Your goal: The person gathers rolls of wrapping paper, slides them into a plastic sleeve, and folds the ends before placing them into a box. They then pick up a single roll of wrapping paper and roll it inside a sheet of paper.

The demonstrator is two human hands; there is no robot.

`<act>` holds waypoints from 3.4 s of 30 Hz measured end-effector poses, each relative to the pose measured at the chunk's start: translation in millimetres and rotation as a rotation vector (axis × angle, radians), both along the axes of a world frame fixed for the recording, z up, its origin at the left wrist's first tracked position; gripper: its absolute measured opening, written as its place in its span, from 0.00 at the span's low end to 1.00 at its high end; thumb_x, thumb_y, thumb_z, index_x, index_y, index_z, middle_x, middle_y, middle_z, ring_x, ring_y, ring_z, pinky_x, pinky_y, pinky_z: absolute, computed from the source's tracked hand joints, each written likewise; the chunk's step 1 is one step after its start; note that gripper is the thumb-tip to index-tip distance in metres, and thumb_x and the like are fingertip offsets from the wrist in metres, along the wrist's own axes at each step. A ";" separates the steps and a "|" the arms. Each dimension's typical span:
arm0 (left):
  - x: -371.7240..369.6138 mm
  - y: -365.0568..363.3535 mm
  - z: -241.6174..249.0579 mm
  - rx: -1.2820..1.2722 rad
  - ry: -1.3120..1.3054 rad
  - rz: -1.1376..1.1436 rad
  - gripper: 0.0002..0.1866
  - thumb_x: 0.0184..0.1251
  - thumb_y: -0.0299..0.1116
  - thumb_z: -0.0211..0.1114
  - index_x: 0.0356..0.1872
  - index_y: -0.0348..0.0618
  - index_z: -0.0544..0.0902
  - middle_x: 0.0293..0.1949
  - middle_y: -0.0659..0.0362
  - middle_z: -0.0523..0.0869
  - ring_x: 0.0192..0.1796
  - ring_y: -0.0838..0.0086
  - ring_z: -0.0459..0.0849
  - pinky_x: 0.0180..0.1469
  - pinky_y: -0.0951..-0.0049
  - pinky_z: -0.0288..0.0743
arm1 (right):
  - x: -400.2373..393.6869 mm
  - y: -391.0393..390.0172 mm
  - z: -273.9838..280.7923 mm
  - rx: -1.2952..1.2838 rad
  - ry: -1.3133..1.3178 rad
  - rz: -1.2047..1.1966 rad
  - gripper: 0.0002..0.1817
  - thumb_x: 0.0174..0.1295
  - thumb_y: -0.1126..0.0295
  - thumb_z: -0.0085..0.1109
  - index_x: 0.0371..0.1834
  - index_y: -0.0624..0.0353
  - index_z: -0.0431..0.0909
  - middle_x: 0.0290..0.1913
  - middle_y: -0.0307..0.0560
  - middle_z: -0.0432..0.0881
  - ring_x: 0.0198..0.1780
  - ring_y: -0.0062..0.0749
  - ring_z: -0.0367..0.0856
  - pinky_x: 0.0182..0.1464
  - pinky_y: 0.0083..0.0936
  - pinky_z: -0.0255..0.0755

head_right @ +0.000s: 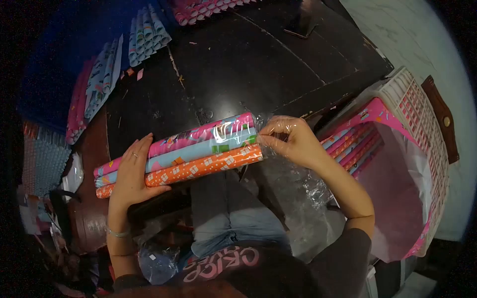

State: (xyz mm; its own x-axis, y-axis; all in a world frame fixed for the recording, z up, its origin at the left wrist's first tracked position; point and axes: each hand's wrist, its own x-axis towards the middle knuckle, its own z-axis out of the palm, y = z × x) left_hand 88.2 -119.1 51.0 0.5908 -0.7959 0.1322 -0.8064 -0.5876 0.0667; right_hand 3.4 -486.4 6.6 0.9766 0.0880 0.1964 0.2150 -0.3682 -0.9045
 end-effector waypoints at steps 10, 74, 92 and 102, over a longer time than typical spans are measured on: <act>1.6 -3.0 -0.8 0.096 0.008 -0.027 0.59 0.36 0.61 0.75 0.67 0.30 0.61 0.65 0.41 0.69 0.65 0.46 0.69 0.68 0.53 0.60 | -30.8 -22.7 -6.5 0.384 0.065 -0.001 0.17 0.71 0.70 0.48 0.61 0.58 0.75 0.39 0.43 0.87 0.18 0.09 0.66 0.22 0.11 0.62; 6.4 9.3 -8.1 -0.050 -0.042 -0.118 0.55 0.43 0.67 0.70 0.61 0.26 0.66 0.61 0.40 0.72 0.63 0.49 0.72 0.67 0.55 0.61 | -6.3 -18.6 -70.8 -0.013 -0.327 -0.172 0.08 0.49 0.78 0.64 0.34 0.68 0.83 0.28 0.38 0.73 0.29 0.20 0.68 0.30 0.18 0.60; 7.7 10.6 -13.6 -0.120 -0.016 -0.180 0.55 0.43 0.66 0.70 0.62 0.27 0.65 0.62 0.39 0.70 0.64 0.49 0.70 0.67 0.54 0.61 | -9.4 -22.0 -42.3 -0.405 -0.732 0.043 0.11 0.48 0.86 0.62 0.35 0.63 0.80 0.28 0.48 0.75 0.30 0.36 0.73 0.33 0.27 0.67; 7.8 9.0 -15.0 -0.113 -0.022 -0.159 0.55 0.44 0.66 0.70 0.61 0.26 0.65 0.62 0.39 0.71 0.64 0.49 0.71 0.68 0.53 0.60 | -4.9 -23.4 -54.4 0.039 -0.322 0.032 0.11 0.50 0.88 0.60 0.35 0.61 0.79 0.32 0.49 0.75 0.32 0.41 0.74 0.36 0.31 0.72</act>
State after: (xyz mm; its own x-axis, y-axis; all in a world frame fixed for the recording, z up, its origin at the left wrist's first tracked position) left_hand 96.0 -110.1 36.0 0.4550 -0.8581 0.2379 -0.8904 -0.4426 0.1062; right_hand -1.6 -509.8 -47.8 0.8607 0.1042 0.4984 0.5032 -0.3229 -0.8015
